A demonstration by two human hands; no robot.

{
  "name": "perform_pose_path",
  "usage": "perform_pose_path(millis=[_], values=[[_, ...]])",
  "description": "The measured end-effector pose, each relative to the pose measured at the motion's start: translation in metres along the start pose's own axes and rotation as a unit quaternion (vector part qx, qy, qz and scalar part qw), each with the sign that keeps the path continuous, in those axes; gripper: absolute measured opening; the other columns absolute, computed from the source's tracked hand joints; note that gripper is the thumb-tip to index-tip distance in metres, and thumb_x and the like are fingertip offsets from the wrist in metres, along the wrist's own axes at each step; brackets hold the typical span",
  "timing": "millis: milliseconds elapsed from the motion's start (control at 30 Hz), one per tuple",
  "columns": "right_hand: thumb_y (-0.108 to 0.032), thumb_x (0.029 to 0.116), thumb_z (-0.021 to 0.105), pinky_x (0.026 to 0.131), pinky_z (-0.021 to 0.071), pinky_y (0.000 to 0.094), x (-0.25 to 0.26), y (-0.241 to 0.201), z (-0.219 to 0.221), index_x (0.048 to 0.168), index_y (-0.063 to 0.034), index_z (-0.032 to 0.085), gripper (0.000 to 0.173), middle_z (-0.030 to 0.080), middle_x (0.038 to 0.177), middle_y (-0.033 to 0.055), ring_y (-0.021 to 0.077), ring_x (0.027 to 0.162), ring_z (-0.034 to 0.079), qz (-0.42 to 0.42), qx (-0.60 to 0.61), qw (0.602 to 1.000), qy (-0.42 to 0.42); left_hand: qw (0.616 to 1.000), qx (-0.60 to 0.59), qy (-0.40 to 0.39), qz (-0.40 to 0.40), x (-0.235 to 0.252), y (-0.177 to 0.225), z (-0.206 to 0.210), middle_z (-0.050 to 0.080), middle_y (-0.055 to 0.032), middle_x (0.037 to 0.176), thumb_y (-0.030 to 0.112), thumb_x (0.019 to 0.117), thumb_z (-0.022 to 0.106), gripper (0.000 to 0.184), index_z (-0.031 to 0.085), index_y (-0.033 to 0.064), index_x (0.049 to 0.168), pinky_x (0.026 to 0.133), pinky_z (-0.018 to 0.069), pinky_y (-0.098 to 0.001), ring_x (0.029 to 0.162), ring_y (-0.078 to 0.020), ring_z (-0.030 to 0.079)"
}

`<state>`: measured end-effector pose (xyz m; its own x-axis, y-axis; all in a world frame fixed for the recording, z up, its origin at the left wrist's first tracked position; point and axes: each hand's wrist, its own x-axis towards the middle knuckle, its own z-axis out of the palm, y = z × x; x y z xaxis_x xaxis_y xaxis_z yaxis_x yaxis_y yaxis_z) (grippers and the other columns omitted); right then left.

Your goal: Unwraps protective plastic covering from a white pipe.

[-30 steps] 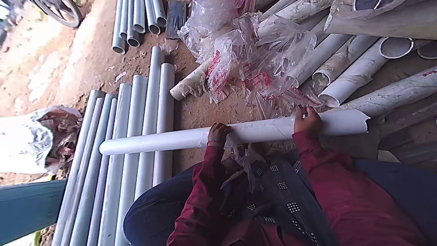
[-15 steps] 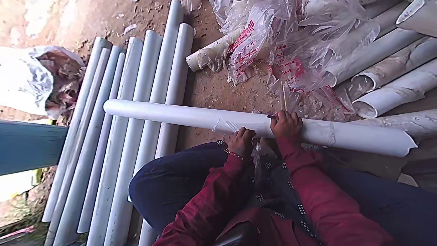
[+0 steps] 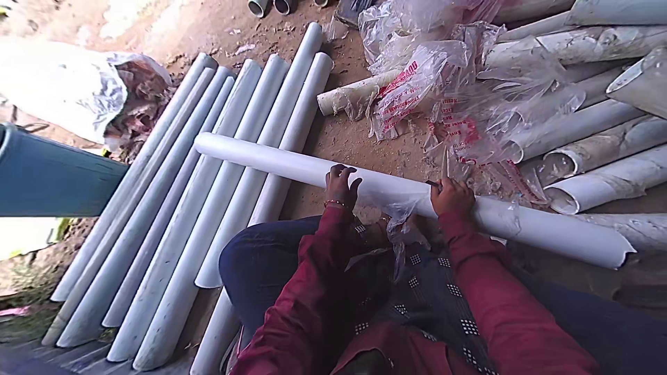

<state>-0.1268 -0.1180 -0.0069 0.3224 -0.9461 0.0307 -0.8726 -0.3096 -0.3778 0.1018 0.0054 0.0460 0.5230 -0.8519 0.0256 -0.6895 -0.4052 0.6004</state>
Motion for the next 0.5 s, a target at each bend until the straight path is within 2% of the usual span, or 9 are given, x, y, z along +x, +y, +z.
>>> perform_pose_path(millis=[100,200,300,500], values=[[-0.016,0.0962,0.062,0.083,0.0488,0.0639,-0.007,0.001,0.005,0.098,0.0067,0.072,0.025,0.073,0.098,0.0279,0.0507,0.099,0.068,-0.023,0.005,0.998,0.051,0.995,0.035,-0.082,-0.033,0.027,-0.019,0.003,0.066,-0.0231,0.13,0.016,0.0949,0.075,0.028,0.073,0.0007,0.118,0.113,0.0403,-0.0543,0.13,-0.0424,0.055],[-0.017,0.0957,0.062,0.08,0.0495,0.0619,-0.01,0.003,0.009,0.095,0.0069,0.07,0.025,0.072,0.093,0.0277,0.05,0.095,0.069,-0.023,0.002,0.998,0.062,0.993,0.084,-0.075,-0.038,0.026,-0.019,0.018,0.069,-0.0235,0.121,0.007,0.0989,0.065,0.016,0.075,-0.0006,0.11,0.111,0.0419,-0.0551,0.128,-0.0433,0.056],[-0.018,0.0966,0.062,0.08,0.0492,0.0612,-0.008,0.002,0.009,0.098,0.0056,0.071,0.025,0.073,0.096,0.0266,0.0488,0.097,0.068,-0.01,0.002,0.999,0.045,0.989,0.114,-0.077,-0.062,0.022,-0.014,0.024,0.068,-0.0241,0.122,0.003,0.1021,0.057,0.02,0.073,-0.0016,0.112,0.112,0.0406,-0.054,0.128,-0.0435,0.056],[-0.018,0.0946,0.065,0.08,0.0491,0.0607,-0.005,0.001,0.008,0.099,0.0048,0.071,0.024,0.073,0.097,0.0258,0.0484,0.098,0.068,-0.004,0.009,0.999,0.036,0.98,0.087,-0.171,-0.056,0.003,-0.01,-0.005,0.07,-0.0239,0.118,0.01,0.1031,0.06,0.021,0.072,-0.0047,0.114,0.109,0.0435,-0.0539,0.122,-0.0414,0.061]])
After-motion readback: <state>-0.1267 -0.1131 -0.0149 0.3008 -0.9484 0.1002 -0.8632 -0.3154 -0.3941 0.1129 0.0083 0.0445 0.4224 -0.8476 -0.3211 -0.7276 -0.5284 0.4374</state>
